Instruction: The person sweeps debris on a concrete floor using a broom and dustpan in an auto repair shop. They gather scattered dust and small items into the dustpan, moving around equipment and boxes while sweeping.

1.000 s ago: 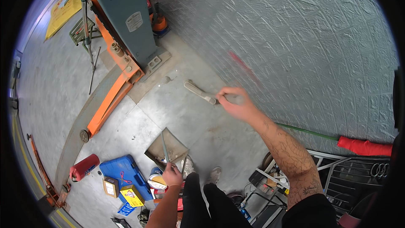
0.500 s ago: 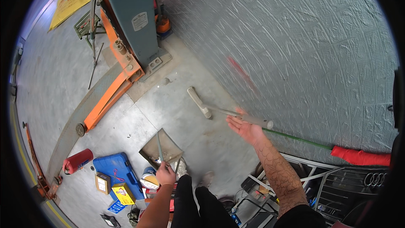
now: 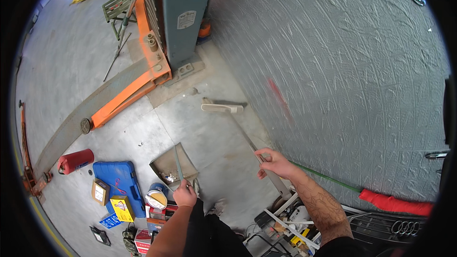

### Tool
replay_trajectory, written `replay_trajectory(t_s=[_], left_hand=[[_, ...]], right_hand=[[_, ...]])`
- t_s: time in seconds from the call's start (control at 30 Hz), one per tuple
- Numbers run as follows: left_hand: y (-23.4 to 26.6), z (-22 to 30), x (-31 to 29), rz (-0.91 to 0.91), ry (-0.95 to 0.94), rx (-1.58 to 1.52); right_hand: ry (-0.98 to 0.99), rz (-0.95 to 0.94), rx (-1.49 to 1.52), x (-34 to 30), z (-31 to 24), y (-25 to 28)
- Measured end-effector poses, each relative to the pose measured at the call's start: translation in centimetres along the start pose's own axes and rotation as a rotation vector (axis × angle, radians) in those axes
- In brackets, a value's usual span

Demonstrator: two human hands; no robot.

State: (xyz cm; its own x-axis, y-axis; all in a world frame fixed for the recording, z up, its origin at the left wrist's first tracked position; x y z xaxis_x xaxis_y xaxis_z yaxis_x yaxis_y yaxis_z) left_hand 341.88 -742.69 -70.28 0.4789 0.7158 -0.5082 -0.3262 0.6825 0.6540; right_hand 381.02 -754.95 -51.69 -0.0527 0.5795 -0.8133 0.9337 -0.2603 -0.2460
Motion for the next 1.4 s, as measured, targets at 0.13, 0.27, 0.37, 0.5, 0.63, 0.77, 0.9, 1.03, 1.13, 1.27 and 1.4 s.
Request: replay_trajectory(t_s=[0.13,0.27,0.37,0.5,0.63,0.77,0.9,1.03,1.13,1.27,1.4], left_hand=[[0.3,-0.4,0.0,-0.017,0.003,-0.015],[0.7,0.4,-0.1,0.000,-0.034,-0.029],[0.4,0.4,0.0,-0.022,-0.005,-0.021],[0.4,0.9,0.3,-0.022,-0.011,-0.009],[-0.2,0.9,0.5,-0.039,-0.025,-0.024],[-0.9,1.0,0.7,-0.043,-0.071,-0.049],[-1.1,0.7,0.8,-0.045,-0.052,-0.028],[-0.6,1.4,0.8,-0.040,-0.075,0.008],[-0.8,2.2,0.9,-0.036,-0.095,-0.008],[-2.0,2.7,0.8,-0.038,-0.105,-0.034],[-2.6,2.8,0.8,-0.022,-0.133,-0.034]], right_hand=[[0.083,0.048,-0.239,5.7,-0.9,3.2],[0.150,0.017,-0.445,13.7,-3.4,9.4],[0.098,0.034,-0.565,18.1,-2.5,13.5],[-0.110,0.328,-0.881,19.6,-1.8,21.8],[-0.288,0.688,-1.201,16.9,-1.3,27.1],[-0.358,0.660,-1.175,17.2,3.3,27.7],[-0.356,0.615,-1.382,14.9,12.5,27.1],[-0.498,0.507,-1.078,4.8,27.7,27.0],[-0.638,0.433,-0.974,-4.4,36.8,23.3],[-0.451,0.553,-0.851,-12.4,39.9,17.5],[-0.193,0.661,-0.632,-13.2,38.3,14.1]])
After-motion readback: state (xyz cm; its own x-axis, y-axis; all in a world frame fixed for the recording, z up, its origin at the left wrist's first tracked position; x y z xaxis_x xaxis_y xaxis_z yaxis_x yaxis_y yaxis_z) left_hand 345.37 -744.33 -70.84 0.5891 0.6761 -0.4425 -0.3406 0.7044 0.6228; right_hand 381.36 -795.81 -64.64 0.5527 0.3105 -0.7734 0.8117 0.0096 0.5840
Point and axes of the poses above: each hand's wrist, its own x-axis towards the middle knuckle, its own y-axis out of the back of the hand, z = x × y, the point moved 10 cm from there along x, towards the middle knuckle, and after that the axes turned 13 degrees about -z, right-handed, at the moved point
